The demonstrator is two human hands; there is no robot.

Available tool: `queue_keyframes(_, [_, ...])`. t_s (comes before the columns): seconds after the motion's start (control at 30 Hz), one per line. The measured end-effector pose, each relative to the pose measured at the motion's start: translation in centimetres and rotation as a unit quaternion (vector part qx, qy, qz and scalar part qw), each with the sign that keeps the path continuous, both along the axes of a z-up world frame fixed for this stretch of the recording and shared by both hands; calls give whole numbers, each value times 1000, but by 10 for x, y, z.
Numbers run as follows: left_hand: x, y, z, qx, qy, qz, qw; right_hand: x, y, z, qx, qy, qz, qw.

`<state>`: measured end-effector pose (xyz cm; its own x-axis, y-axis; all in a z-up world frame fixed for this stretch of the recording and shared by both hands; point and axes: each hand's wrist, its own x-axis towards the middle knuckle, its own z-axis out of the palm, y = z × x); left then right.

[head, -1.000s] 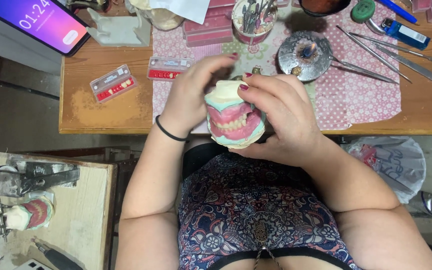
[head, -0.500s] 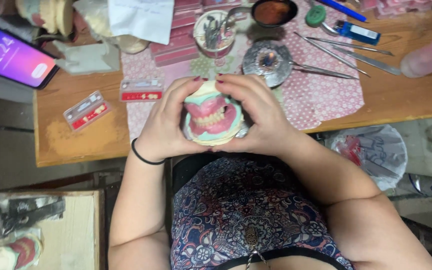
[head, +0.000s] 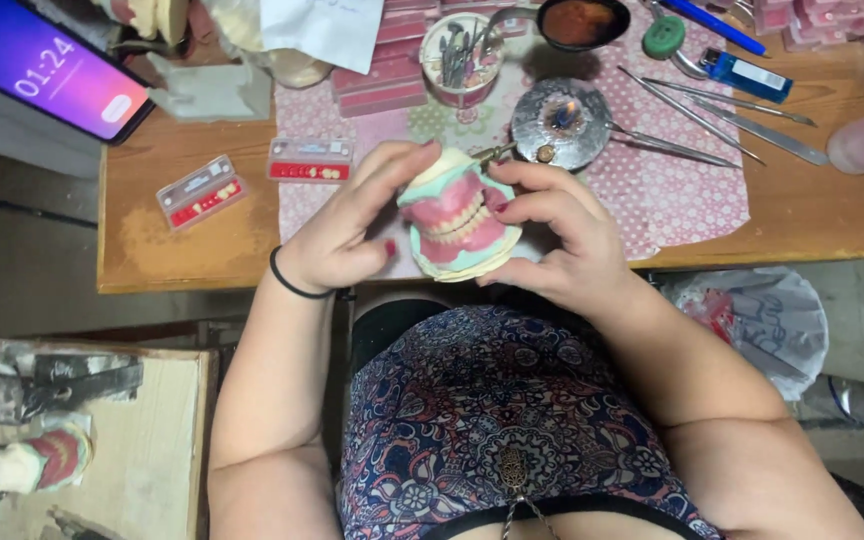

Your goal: The person uses a metal spatula to apply wax to a dental cast mounted on an articulator, then places individual artificial teeth into the wax bed and adjusts their positions. The person repeatedly opens and closes the articulator to check alignment and continues to refine the wax and tooth placement.

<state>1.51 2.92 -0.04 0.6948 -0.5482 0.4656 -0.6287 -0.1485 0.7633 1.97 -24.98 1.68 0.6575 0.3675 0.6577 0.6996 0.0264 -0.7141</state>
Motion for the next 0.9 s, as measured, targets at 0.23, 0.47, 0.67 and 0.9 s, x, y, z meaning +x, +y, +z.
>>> queue_keyframes(0.23, [8, -18, 19, 42, -20, 106, 993, 2, -12, -10, 5, 28, 11, 1000])
queue_keyframes(0.47, [16, -31, 25, 113, 14, 236, 965, 1, -16, -10, -40, 10, 77, 996])
queue_keyframes(0.67, [26, -22, 44, 11, 8, 246, 969, 2, -10, -8, -163, -36, 47, 985])
queue_keyframes(0.9, [49, -20, 64, 107, -58, 181, 976, 6, -4, 8, -228, -64, 35, 971])
